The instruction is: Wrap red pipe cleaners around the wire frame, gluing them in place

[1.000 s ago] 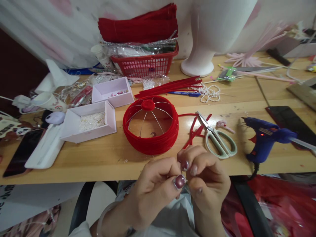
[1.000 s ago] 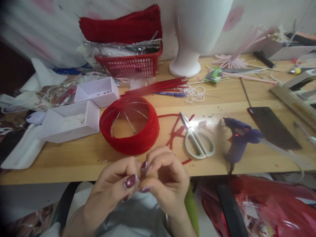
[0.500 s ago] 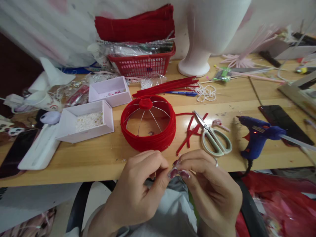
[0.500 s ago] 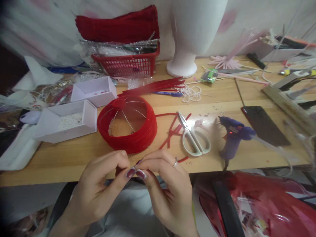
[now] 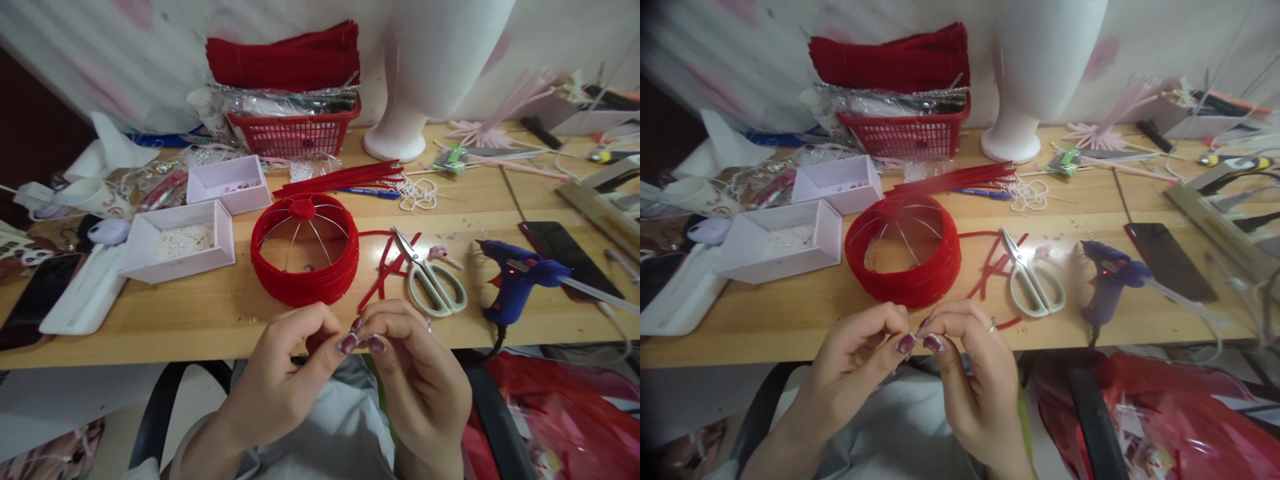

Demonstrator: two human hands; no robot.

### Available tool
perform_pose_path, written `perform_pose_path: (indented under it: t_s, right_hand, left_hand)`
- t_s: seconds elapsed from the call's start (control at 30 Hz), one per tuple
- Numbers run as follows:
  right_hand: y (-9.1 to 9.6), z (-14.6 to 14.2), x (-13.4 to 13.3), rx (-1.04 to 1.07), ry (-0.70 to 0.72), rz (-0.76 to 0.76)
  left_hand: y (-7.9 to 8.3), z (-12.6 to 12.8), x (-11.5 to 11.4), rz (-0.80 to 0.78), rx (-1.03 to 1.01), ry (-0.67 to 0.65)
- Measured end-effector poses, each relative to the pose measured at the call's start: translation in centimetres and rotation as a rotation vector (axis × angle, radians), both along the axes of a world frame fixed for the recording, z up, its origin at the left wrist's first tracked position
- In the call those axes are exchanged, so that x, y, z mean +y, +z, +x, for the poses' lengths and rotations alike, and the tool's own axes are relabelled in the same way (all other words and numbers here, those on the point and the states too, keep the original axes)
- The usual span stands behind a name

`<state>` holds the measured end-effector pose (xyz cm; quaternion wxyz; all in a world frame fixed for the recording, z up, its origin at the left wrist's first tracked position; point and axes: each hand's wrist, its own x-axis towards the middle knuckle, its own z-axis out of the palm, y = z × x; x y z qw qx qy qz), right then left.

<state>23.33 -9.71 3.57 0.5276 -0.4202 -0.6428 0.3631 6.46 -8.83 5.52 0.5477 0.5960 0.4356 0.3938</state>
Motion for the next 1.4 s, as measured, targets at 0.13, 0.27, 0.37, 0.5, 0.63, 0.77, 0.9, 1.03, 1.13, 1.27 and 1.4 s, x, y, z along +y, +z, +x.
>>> perform_pose_path:
  t_s: [0.13,0.27,0.37,0.5,0.63,0.77,0.9,1.03,1.13,1.27,1.4]
  right_hand:
    - [-0.1,0.1,0.1,0.040,-0.021,-0.010]
    - [-0.4,0.1,0.4,0.050,-0.037,-0.037]
    - [-0.5,-0.1,0.5,0.064,-0.052,-0.059]
    - [-0.7,-0.3,0.4,0.142,-0.032,-0.138]
    - [-0.9,-0.5,0.1,0.199,0.008,-0.194]
    - [-1.1,-0.6,0.5,0.215,-0.005,-0.170]
    - [-1.1,-0.4,1.4,0.317,0.063,-0.259]
    - [-1.1,-0.1,2.2,0.329,0.269,-0.378]
    - [-1.1,0.1,2.9,0.251,0.291,-0.334]
    - [-0.5,0.1,4.8,-0.008,-0.172,-0.037]
    - [0.1,-0.5,7.2,-0.427,-0.281,0.199]
  left_hand:
    - [0.0,-0.2,0.1,-0.047,-0.043,0.019]
    - [-0.1,-0.3,0.1,-0.062,-0.105,0.041]
    - [-0.5,-0.1,0.0,-0.009,-0.141,0.099]
    - [-0.8,0.7,-0.1,0.172,-0.125,0.202]
    - [-1.0,1.5,0.1,0.349,-0.076,0.231]
    - [-1.0,1.9,0.3,0.398,-0.111,0.274]
    - [-0.9,1.7,0.8,0.378,-0.231,0.269]
    - [-0.7,0.0,1.4,0.570,-0.180,0.127]
    - [-0.8,-2.3,1.2,0.575,-0.132,0.115]
    - [-1.4,-6.2,0.6,0.527,-0.075,0.235]
    - [-2.1,-10.0,0.7,0.521,0.245,0.313]
